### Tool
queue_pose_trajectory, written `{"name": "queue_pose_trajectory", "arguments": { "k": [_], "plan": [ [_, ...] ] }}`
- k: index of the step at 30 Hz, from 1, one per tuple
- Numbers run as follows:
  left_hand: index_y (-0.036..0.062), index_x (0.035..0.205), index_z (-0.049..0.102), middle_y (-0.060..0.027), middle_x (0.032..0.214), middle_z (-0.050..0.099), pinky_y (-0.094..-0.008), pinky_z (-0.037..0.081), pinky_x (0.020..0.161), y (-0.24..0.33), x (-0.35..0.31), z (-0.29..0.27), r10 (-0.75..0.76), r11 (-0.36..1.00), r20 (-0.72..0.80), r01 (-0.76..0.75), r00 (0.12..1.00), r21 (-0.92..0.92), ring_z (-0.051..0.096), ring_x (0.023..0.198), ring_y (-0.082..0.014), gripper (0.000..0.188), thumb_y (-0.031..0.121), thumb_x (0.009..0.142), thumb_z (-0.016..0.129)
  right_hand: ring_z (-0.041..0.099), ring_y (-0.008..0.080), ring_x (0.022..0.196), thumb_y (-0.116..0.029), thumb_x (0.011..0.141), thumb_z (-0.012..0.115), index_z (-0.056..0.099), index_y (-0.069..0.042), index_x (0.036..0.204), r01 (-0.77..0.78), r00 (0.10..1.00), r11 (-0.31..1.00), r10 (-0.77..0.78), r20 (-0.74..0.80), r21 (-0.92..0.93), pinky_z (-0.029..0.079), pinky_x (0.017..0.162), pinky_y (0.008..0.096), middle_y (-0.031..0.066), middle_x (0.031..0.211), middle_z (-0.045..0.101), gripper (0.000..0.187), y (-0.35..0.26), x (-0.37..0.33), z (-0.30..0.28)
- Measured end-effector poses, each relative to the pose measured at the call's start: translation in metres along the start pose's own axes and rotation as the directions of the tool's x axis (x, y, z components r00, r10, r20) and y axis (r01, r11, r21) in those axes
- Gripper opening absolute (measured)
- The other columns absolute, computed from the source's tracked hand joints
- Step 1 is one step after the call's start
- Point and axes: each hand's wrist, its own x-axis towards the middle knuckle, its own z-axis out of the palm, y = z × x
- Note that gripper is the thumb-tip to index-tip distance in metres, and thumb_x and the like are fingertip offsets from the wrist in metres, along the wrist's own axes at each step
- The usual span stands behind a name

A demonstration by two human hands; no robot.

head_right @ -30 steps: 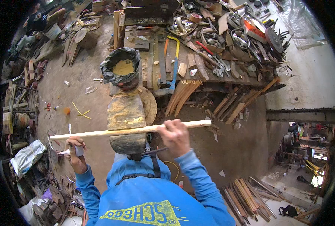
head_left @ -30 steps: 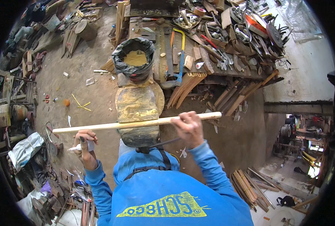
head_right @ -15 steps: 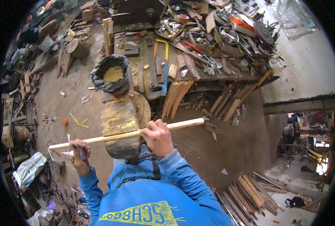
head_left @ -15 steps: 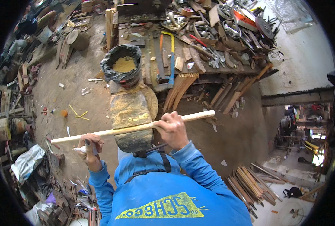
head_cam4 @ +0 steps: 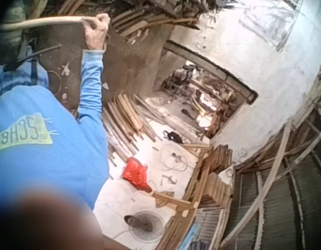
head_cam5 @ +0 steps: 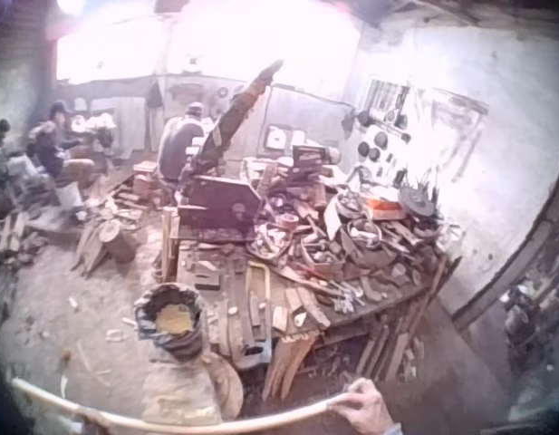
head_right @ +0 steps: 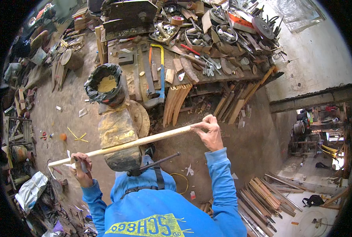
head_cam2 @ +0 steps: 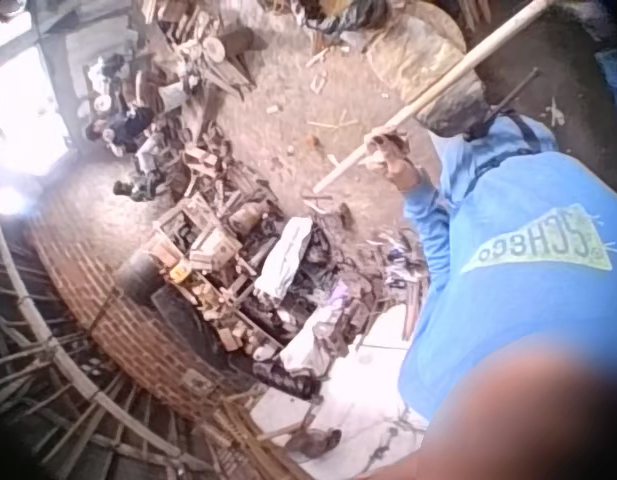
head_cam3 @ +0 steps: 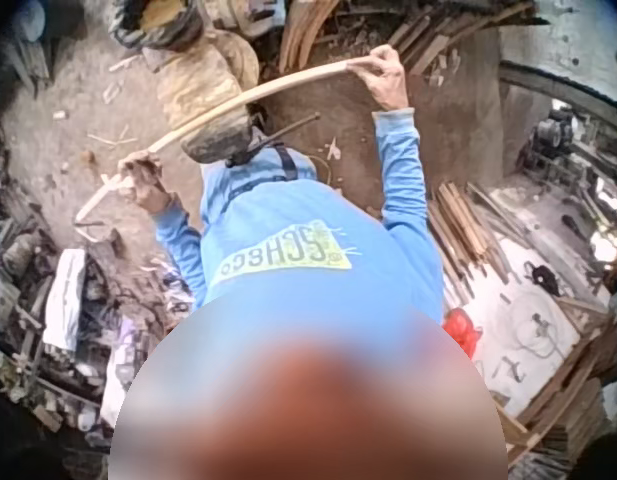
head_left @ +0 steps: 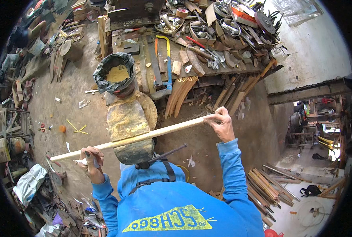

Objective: The person applies glue from a white tube to a long, curved wooden stick held against a workbench. They rotate the stick to cover different sections and wipe excess glue with their fingers.

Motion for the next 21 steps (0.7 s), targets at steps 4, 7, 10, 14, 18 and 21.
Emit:
{"name": "queue_pose_trajectory", "arguments": {
  "k": [4, 7, 10, 14, 18, 21],
  "plan": [
    [0.0057, 0.086, 0.055, -0.0052, 0.075, 0.055, -0.0174, 0.032, 0.041, 0.005, -0.003, -0.005, -0.03, 0.998, 0.001, 0.03, 1.0, 0.058, 0.047, 0.054, -0.0059, 0.034, 0.037, 0.101, 0.054, 0.048, 0.0212, 0.088, -0.02, 0.069, 0.083, 0.079, -0.017, 0.094, 0.004, 0.998, 0.998, -0.008, -0.069, -0.056, 0.042, 0.084, 0.0371, 0.003, 0.088, 0.046, 0.025, -0.014, 0.001, -0.008],
    [0.0052, 0.085, 0.055, -0.0062, 0.069, 0.056, -0.0173, 0.029, 0.039, 0.001, -0.005, -0.007, -0.044, 0.997, -0.116, 0.05, 0.992, 0.051, 0.043, 0.048, -0.005, 0.035, 0.037, 0.1, 0.055, 0.053, 0.0239, 0.096, -0.018, 0.078, 0.074, 0.076, -0.019, 0.107, 0.26, 0.963, 0.912, -0.271, 0.009, -0.318, 0.04, 0.091, 0.0417, 0.0063, 0.1, 0.056, 0.029, -0.046, -0.014, 0.015],
    [0.0049, 0.086, 0.055, -0.0069, 0.066, 0.057, -0.0174, 0.027, 0.038, -0.004, -0.005, -0.005, -0.036, 0.999, -0.154, 0.039, 0.987, 0.017, 0.041, 0.044, -0.0049, 0.033, 0.035, 0.1, 0.055, 0.05, 0.0268, 0.127, -0.003, 0.084, 0.055, 0.061, -0.016, 0.133, 0.466, 0.885, 0.79, -0.423, 0.196, -0.399, 0.034, 0.11, 0.0419, 0.0115, 0.136, 0.056, 0.05, -0.072, -0.05, 0.078],
    [0.0048, 0.086, 0.055, -0.0071, 0.066, 0.056, -0.0176, 0.028, 0.039, -0.006, -0.009, -0.005, -0.061, 0.998, -0.119, 0.061, 0.991, -0.003, 0.041, 0.045, -0.0055, 0.033, 0.034, 0.101, 0.053, 0.029, 0.0256, 0.146, 0.009, 0.079, 0.045, 0.044, -0.014, 0.146, 0.189, 0.978, 0.822, -0.206, 0.03, -0.537, 0.018, 0.122, 0.0405, 0.0121, 0.154, 0.036, 0.071, -0.04, -0.065, 0.095],
    [0.0049, 0.087, 0.055, -0.0067, 0.066, 0.055, -0.0179, 0.028, 0.04, -0.013, -0.013, -0.015, -0.085, 0.996, -0.125, 0.082, 0.988, -0.031, 0.041, 0.045, -0.0064, 0.032, 0.034, 0.101, 0.053, 0.043, 0.0322, 0.136, 0.015, 0.079, 0.044, 0.049, -0.005, 0.14, -0.04, 0.961, 0.955, -0.044, -0.274, -0.293, 0.034, 0.116, 0.0404, 0.0158, 0.146, 0.046, 0.064, 0.001, -0.038, 0.03],
    [0.004, 0.092, 0.056, -0.005, 0.066, 0.055, -0.0185, 0.03, 0.042, -0.02, -0.018, -0.025, -0.066, 0.997, -0.143, 0.071, 0.988, 0.03, 0.042, 0.048, -0.0059, 0.028, 0.031, 0.101, 0.054, 0.057, 0.0307, 0.12, 0.006, 0.088, 0.049, 0.059, -0.007, 0.129, -0.044, 0.876, 0.912, -0.161, -0.456, -0.407, 0.04, 0.111, 0.0408, 0.0162, 0.125, 0.062, 0.044, -0.016, -0.008, -0.008]
  ]
}}
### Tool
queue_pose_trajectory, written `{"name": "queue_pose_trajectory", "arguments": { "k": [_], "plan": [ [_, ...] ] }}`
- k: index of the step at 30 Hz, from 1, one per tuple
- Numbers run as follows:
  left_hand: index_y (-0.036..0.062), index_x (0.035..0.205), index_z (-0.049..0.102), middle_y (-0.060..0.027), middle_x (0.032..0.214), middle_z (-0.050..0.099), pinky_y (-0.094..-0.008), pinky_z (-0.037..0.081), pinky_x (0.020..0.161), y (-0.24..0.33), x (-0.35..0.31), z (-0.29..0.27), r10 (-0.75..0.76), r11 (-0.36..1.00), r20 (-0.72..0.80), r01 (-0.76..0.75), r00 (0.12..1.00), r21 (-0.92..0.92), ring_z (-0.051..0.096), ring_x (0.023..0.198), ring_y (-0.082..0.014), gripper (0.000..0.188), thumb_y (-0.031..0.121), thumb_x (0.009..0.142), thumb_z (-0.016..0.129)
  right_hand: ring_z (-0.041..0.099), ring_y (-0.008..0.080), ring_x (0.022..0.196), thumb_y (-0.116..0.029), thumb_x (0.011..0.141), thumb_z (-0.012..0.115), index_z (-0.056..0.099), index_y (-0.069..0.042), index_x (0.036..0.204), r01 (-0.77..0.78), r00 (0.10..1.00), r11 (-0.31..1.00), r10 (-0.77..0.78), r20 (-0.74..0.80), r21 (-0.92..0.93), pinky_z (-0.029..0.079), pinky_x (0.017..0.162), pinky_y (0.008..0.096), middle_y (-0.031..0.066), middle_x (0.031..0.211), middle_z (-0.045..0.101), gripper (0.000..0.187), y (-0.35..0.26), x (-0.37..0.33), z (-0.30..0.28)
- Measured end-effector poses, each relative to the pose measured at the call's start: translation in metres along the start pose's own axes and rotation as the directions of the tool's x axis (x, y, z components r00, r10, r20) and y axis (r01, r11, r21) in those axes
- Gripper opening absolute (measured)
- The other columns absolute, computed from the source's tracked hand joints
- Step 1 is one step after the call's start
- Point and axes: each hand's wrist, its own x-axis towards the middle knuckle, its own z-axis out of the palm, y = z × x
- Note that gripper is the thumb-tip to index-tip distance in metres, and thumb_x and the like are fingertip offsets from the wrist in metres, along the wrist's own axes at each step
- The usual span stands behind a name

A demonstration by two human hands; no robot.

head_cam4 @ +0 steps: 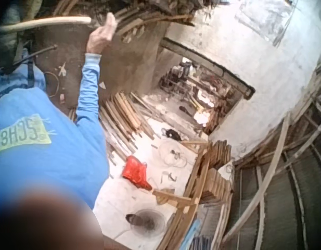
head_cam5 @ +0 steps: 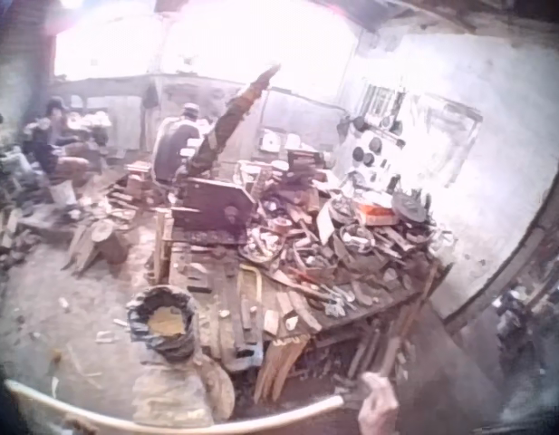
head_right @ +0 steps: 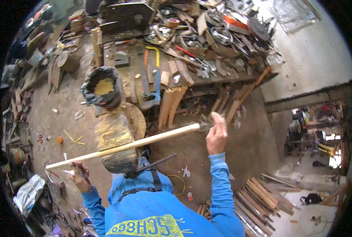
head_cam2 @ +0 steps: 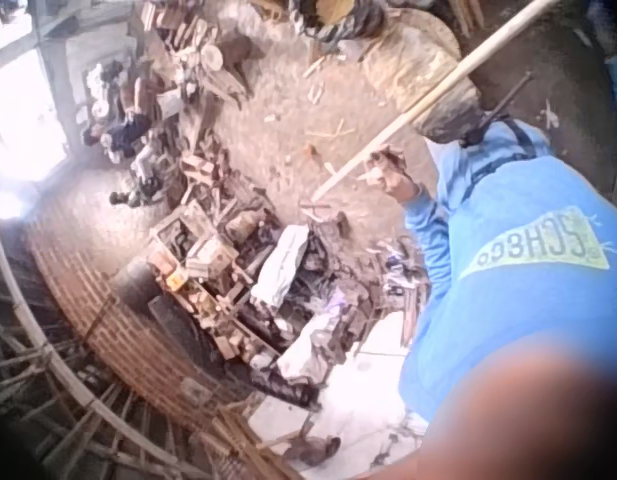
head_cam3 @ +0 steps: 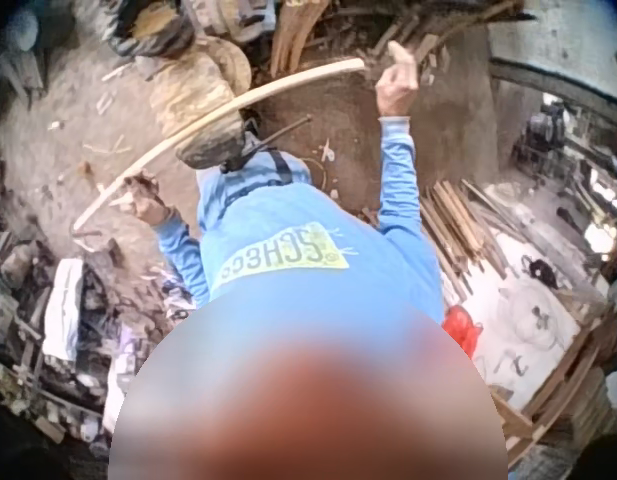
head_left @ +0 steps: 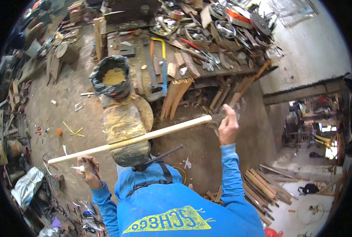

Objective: The person applies glue from a white tube to a long, curved wooden stick held against a workbench. They rotate the stick to cover different sections and wipe excess glue with their fingers.

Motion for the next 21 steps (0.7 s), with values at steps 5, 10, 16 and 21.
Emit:
{"name": "queue_pose_trajectory", "arguments": {
  "k": [5, 10, 16, 21],
  "plan": [
    [0.0009, 0.116, 0.063, -0.0042, 0.083, 0.061, -0.0278, 0.05, 0.067, 0.001, -0.017, 0.006, 0.058, 0.977, 0.122, -0.081, 0.991, 0.195, 0.056, 0.071, -0.0124, 0.026, 0.017, 0.096, 0.057, 0.066, 0.028, 0.088, -0.011, 0.091, 0.063, 0.065, -0.01, 0.121, 0.026, 0.986, 0.924, -0.086, 0.14, 0.381, 0.049, 0.086, 0.0418, 0.0139, 0.093, 0.069, 0.03, -0.112, 0.071, 0.026],
    [-0.0024, 0.113, 0.066, -0.0155, 0.104, 0.07, -0.0338, 0.051, 0.089, 0.009, -0.039, 0.032, 0.137, 0.875, 0.308, -0.261, 0.941, 0.408, 0.067, 0.098, -0.024, 0.033, -0.009, 0.088, 0.047, 0.064, 0.0369, 0.098, -0.006, 0.084, 0.062, 0.067, -0.003, 0.103, 0.514, 0.701, 0.69, -0.681, 0.214, 0.511, 0.051, 0.086, 0.0431, 0.0174, 0.102, 0.066, 0.02, -0.229, 0.141, 0.151],
    [-0.0003, 0.113, 0.066, -0.0193, 0.113, 0.067, -0.0384, 0.051, 0.096, 0.016, -0.059, 0.011, 0.223, 0.798, 0.22, -0.308, 0.95, 0.519, 0.065, 0.11, -0.0326, 0.042, -0.015, 0.078, 0.05, 0.066, 0.0354, 0.103, -0.012, 0.083, 0.061, 0.069, -0.003, 0.104, 0.666, 0.377, 0.739, -0.451, 0.809, 0.101, 0.054, 0.088, 0.0435, 0.0199, 0.109, 0.068, 0.024, -0.287, 0.158, 0.245],
    [0.0019, 0.122, 0.063, -0.0189, 0.128, 0.061, -0.0373, 0.053, 0.091, 0.011, -0.062, -0.019, 0.29, 0.681, 0.156, -0.319, 0.944, 0.659, 0.053, 0.127, -0.0349, 0.062, -0.015, 0.064, 0.047, 0.065, 0.039, 0.102, -0.009, 0.082, 0.059, 0.068, -0.002, 0.099, 0.664, 0.35, 0.737, -0.456, 0.818, 0.127, 0.054, 0.086, 0.0464, 0.0232, 0.107, 0.067, 0.02, -0.287, 0.158, 0.26]
  ]
}}
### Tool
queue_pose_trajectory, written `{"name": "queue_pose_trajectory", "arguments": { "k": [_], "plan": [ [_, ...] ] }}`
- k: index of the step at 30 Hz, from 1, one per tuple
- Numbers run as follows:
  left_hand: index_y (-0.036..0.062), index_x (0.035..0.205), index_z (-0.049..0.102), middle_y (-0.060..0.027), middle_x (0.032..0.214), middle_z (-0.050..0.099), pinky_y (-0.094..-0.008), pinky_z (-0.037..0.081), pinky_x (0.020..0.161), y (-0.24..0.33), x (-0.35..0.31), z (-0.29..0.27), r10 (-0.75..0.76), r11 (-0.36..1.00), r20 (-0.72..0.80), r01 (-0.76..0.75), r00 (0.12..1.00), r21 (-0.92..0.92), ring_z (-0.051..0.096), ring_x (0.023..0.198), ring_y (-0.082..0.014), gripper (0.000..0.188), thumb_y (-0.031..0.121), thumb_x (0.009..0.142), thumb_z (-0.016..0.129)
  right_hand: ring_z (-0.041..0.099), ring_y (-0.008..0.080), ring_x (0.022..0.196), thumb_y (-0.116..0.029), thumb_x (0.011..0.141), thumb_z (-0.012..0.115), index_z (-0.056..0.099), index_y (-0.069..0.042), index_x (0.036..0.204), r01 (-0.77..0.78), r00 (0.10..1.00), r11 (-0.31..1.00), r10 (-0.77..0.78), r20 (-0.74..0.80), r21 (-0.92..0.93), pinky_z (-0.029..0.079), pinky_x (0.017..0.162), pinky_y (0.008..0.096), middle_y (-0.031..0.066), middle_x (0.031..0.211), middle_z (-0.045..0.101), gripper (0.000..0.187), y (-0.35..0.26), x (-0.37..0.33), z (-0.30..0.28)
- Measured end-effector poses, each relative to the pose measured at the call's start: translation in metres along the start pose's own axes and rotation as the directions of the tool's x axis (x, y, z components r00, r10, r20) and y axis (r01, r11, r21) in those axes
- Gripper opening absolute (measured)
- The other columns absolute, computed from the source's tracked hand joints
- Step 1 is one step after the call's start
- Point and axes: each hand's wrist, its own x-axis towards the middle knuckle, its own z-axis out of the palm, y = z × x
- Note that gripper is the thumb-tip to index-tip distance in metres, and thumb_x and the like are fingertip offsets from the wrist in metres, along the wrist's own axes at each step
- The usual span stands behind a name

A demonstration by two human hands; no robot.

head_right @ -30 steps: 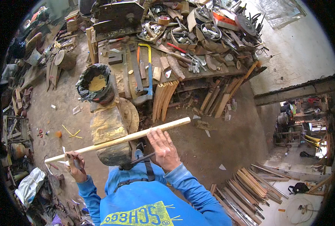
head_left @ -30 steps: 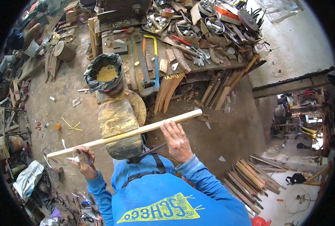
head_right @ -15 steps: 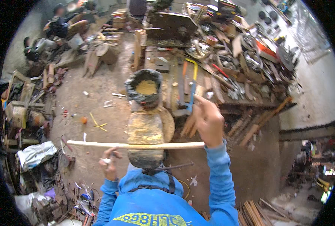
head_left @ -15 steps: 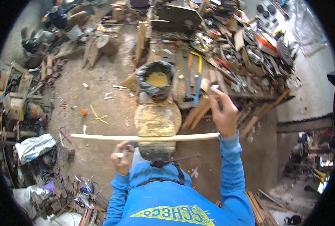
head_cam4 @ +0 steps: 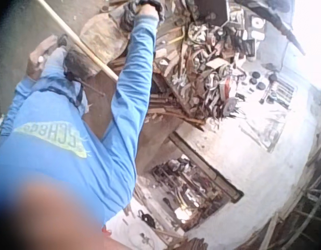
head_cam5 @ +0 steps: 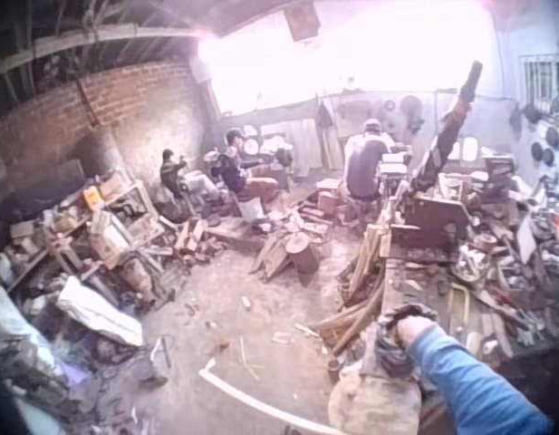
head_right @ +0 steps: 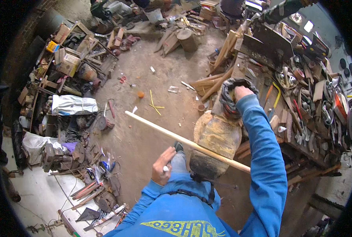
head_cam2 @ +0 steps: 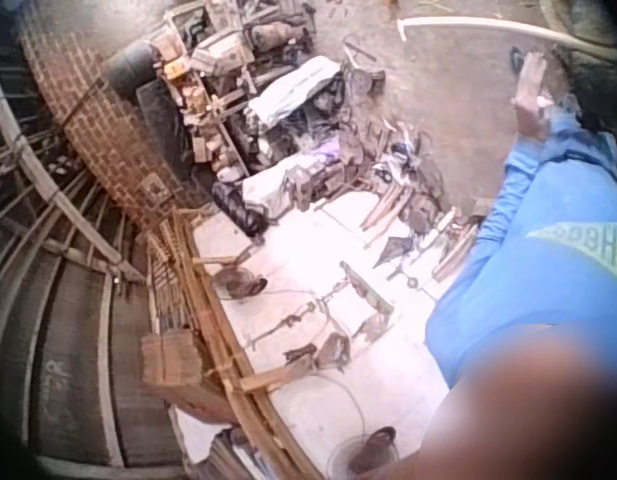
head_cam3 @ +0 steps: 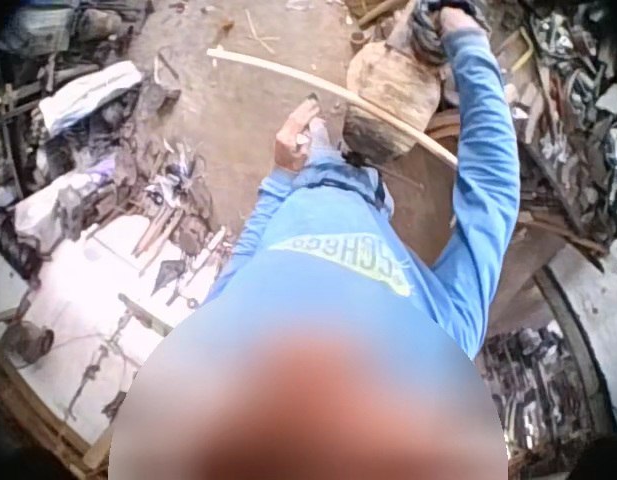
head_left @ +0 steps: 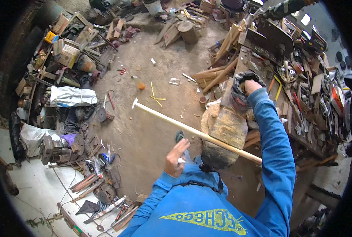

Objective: The person applies glue from a white tube to a long, curved wooden stick held against a workbench. They rotate the stick to cover different sections and wipe excess glue with their fingers.

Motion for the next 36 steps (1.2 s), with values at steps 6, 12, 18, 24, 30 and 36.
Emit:
{"name": "queue_pose_trajectory", "arguments": {
  "k": [6, 12, 18, 24, 30, 36],
  "plan": [
    [0.0034, 0.135, 0.054, -0.0174, 0.141, 0.051, -0.0473, 0.034, 0.113, -0.018, 0.019, 0.014, 0.155, 0.983, 0.238, -0.173, 0.959, 0.055, 0.044, 0.136, -0.0341, 0.072, -0.009, 0.064, 0.055, 0.067, 0.0381, 0.087, -0.011, 0.081, 0.068, 0.068, 0.0, 0.088, 0.188, 0.903, 0.929, -0.036, -0.428, 0.32, 0.053, 0.076, 0.0431, 0.0194, 0.09, 0.069, 0.014, -0.002, -0.063, -0.031],
    [0.0047, 0.136, 0.054, -0.0164, 0.142, 0.051, -0.0471, 0.034, 0.114, -0.049, 0.035, 0.013, 0.212, 0.949, 0.299, -0.268, 0.931, 0.163, 0.043, 0.137, -0.0324, 0.073, -0.006, 0.063, 0.056, 0.067, 0.0243, 0.076, -0.01, 0.08, 0.075, 0.07, -0.002, 0.084, 0.241, 0.87, 0.681, 0.164, -0.465, 0.691, 0.052, 0.071, 0.0354, 0.0126, 0.082, 0.069, 0.01, -0.05, -0.197, -0.011],
    [0.0008, 0.132, 0.056, -0.019, 0.139, 0.053, -0.0439, 0.039, 0.11, -0.093, 0.063, -0.045, 0.039, 0.977, -0.085, -0.021, 0.996, 0.211, 0.044, 0.135, -0.0358, 0.064, -0.007, 0.069, 0.047, 0.059, 0.0255, 0.082, -0.01, 0.076, 0.077, 0.071, -0.005, 0.08, 0.17, 0.91, 0.714, 0.15, -0.386, 0.679, 0.05, 0.073, 0.0366, 0.0085, 0.084, 0.065, 0.009, -0.088, -0.243, 0.065],
    [-0.0035, 0.126, 0.058, -0.0188, 0.135, 0.057, -0.0404, 0.044, 0.104, -0.101, 0.071, -0.092, -0.151, 0.989, -0.406, 0.135, 0.901, -0.067, 0.053, 0.126, -0.0291, 0.046, 0.003, 0.083, 0.044, 0.054, 0.0268, 0.077, -0.011, 0.077, 0.075, 0.071, -0.009, 0.087, 0.227, 0.804, 0.839, 0.125, -0.581, 0.494, 0.046, 0.069, 0.0386, 0.0064, 0.078, 0.057, 0.01, -0.134, -0.228, 0.088],
    [-0.0032, 0.126, 0.057, -0.0168, 0.133, 0.058, -0.0388, 0.048, 0.097, -0.114, 0.053, -0.111, -0.288, 0.955, -0.456, 0.222, 0.842, -0.194, 0.058, 0.119, -0.0275, 0.041, 0.017, 0.091, 0.048, 0.052, 0.026, 0.074, -0.009, 0.077, 0.07, 0.071, -0.009, 0.092, 0.295, 0.782, 0.845, 0.054, -0.621, 0.445, 0.046, 0.066, 0.0382, 0.005, 0.075, 0.056, 0.015, -0.192, -0.192, 0.09],
    [-0.0019, 0.123, 0.058, -0.0149, 0.131, 0.059, -0.0362, 0.05, 0.093, -0.145, 0.049, -0.146, -0.313, 0.945, -0.428, 0.233, 0.848, -0.229, 0.059, 0.117, -0.0259, 0.039, 0.017, 0.092, 0.048, 0.054, 0.0255, 0.076, -0.01, 0.076, 0.069, 0.07, -0.009, 0.084, 0.313, 0.818, 0.788, 0.061, -0.572, 0.531, 0.045, 0.066, 0.0379, 0.0052, 0.073, 0.058, 0.007, -0.257, -0.148, 0.074]
  ]
}}
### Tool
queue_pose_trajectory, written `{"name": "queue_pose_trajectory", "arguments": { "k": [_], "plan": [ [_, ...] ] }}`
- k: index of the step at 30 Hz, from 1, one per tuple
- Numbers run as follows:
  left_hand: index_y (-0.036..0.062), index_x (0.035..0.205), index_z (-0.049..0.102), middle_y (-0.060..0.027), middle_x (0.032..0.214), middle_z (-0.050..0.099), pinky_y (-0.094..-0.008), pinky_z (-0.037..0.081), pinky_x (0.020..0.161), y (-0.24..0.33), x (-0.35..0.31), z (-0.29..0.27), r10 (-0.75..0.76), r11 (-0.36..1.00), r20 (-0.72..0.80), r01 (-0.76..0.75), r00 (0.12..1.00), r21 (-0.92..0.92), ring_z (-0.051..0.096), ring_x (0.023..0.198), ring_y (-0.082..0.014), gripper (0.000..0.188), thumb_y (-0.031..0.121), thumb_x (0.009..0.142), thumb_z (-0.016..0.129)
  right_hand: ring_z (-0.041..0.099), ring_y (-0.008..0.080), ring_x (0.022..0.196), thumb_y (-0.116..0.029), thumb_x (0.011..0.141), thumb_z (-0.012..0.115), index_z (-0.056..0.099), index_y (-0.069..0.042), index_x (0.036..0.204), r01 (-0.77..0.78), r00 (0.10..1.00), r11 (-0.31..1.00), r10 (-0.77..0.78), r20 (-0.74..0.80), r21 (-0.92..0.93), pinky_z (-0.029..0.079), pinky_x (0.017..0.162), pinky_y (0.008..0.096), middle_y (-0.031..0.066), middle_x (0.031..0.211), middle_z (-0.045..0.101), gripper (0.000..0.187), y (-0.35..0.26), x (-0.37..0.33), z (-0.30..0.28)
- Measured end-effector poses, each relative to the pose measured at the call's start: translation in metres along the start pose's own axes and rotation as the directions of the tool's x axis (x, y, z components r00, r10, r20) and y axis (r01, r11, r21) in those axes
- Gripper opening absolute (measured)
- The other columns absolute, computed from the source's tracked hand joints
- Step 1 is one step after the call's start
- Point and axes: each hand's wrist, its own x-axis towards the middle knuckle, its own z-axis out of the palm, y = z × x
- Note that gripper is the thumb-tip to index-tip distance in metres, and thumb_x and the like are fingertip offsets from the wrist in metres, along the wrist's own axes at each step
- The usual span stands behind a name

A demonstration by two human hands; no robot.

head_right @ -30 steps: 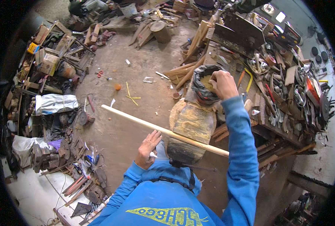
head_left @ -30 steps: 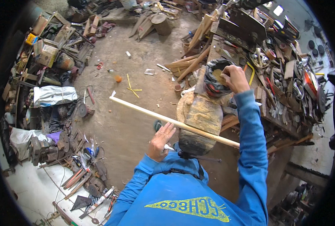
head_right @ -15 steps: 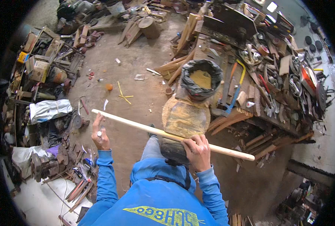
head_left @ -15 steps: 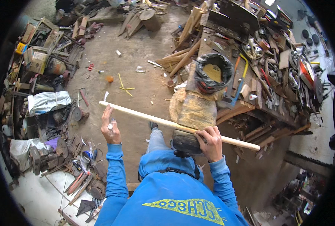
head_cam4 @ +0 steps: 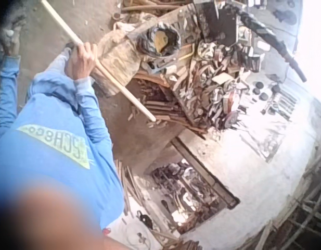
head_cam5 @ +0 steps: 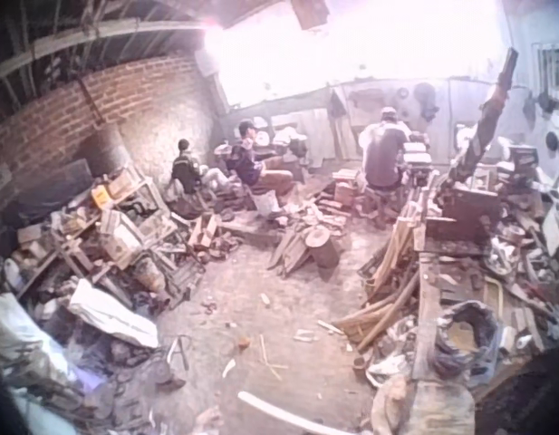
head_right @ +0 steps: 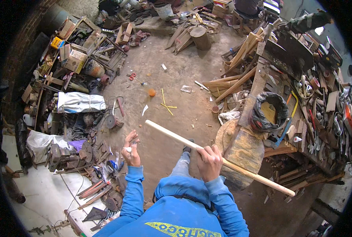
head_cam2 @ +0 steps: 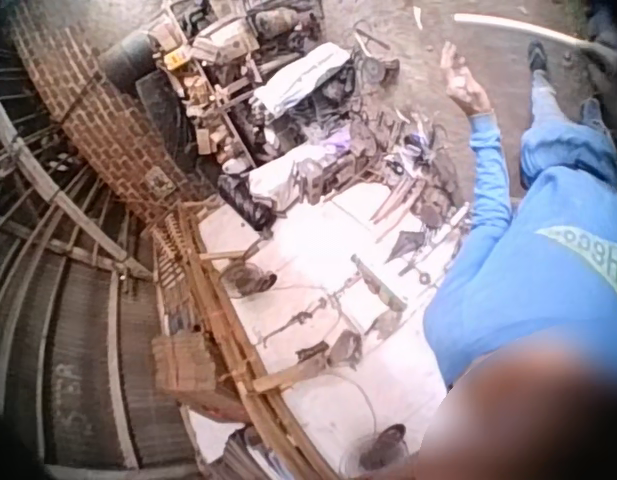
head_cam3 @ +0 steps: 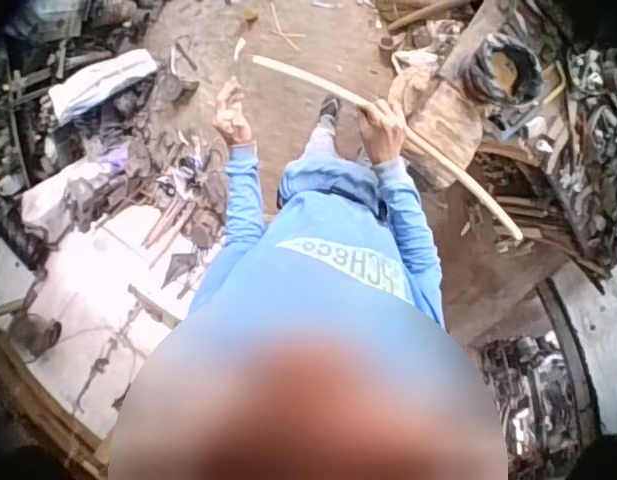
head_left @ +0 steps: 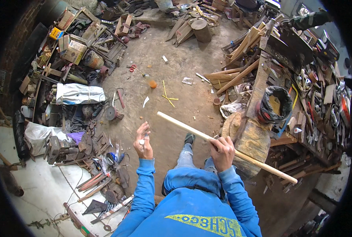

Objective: The person applies glue from a white tube to a long, curved wooden stick held against a workbench. They rotate the stick to cover different sections and wipe excess glue with their fingers.

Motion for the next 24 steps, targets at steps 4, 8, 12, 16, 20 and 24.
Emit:
{"name": "queue_pose_trajectory", "arguments": {
  "k": [4, 8, 12, 16, 20, 24],
  "plan": [
    [-0.0017, 0.121, 0.059, -0.0145, 0.129, 0.06, -0.0348, 0.051, 0.091, -0.013, 0.019, -0.018, -0.043, 0.998, -0.007, 0.043, 0.999, -0.045, 0.061, 0.112, -0.0246, 0.037, 0.016, 0.091, 0.049, 0.055, 0.0245, 0.076, -0.012, 0.077, 0.069, 0.067, -0.011, 0.082, 0.057, 0.998, 0.998, -0.057, 0.004, -0.016, 0.045, 0.067, 0.0366, 0.0038, 0.074, 0.057, 0.005, -0.035, 0.026, 0.052],
    [-0.0021, 0.118, 0.061, -0.0146, 0.127, 0.061, -0.0338, 0.052, 0.087, -0.028, 0.035, -0.025, -0.057, 0.994, 0.022, 0.058, 0.998, -0.097, 0.063, 0.105, -0.0234, 0.034, 0.015, 0.091, 0.05, 0.056, 0.0234, 0.076, -0.015, 0.08, 0.069, 0.065, -0.011, 0.088, 0.16, 0.987, 0.986, -0.159, 0.019, -0.056, 0.045, 0.067, 0.0362, 0.0038, 0.074, 0.056, 0.008, -0.073, 0.055, 0.099],
    [-0.0024, 0.115, 0.062, -0.0152, 0.124, 0.062, -0.0331, 0.053, 0.084, -0.042, 0.051, -0.03, -0.057, 0.989, 0.043, 0.062, 0.997, -0.132, 0.064, 0.101, -0.0228, 0.032, 0.016, 0.092, 0.051, 0.057, 0.0239, 0.077, -0.017, 0.08, 0.071, 0.067, -0.01, 0.084, 0.094, 0.995, 0.995, -0.094, 0.031, 0.025, 0.046, 0.068, 0.0363, 0.0042, 0.076, 0.057, 0.008, -0.093, 0.074, 0.106],
    [-0.0025, 0.115, 0.062, -0.0151, 0.123, 0.063, -0.0327, 0.053, 0.084, -0.057, 0.067, -0.035, -0.061, 0.985, 0.071, 0.071, 0.996, -0.16, 0.065, 0.1, -0.0227, 0.031, 0.016, 0.093, 0.05, 0.056, 0.0262, 0.079, -0.018, 0.074, 0.077, 0.068, -0.008, 0.076, -0.147, 0.981, 0.988, 0.14, 0.132, 0.049, 0.047, 0.069, 0.0378, 0.0052, 0.079, 0.059, 0.014, -0.091, 0.077, 0.099],
    [-0.003, 0.114, 0.061, -0.0147, 0.122, 0.063, -0.0324, 0.053, 0.084, -0.073, 0.079, -0.031, -0.102, 0.978, 0.125, 0.123, 0.987, -0.169, 0.064, 0.1, -0.0221, 0.031, 0.016, 0.093, 0.048, 0.054, 0.03, 0.087, -0.02, 0.072, 0.078, 0.06, -0.006, 0.089, -0.057, 0.983, 0.992, 0.076, 0.166, -0.117, 0.045, 0.076, 0.0407, 0.0099, 0.093, 0.057, 0.028, -0.096, 0.076, 0.11],
    [-0.0038, 0.116, 0.061, -0.0143, 0.121, 0.063, -0.0315, 0.052, 0.084, -0.085, 0.084, -0.029, -0.094, 0.977, 0.172, 0.124, 0.981, -0.173, 0.064, 0.1, -0.0205, 0.034, 0.017, 0.092, 0.047, 0.054, 0.0354, 0.11, -0.016, 0.075, 0.077, 0.058, -0.002, 0.114, 0.022, 0.993, 0.979, 0.002, 0.118, -0.201, 0.042, 0.093, 0.0445, 0.0159, 0.116, 0.059, 0.046, -0.114, 0.049, 0.099]
  ]
}}
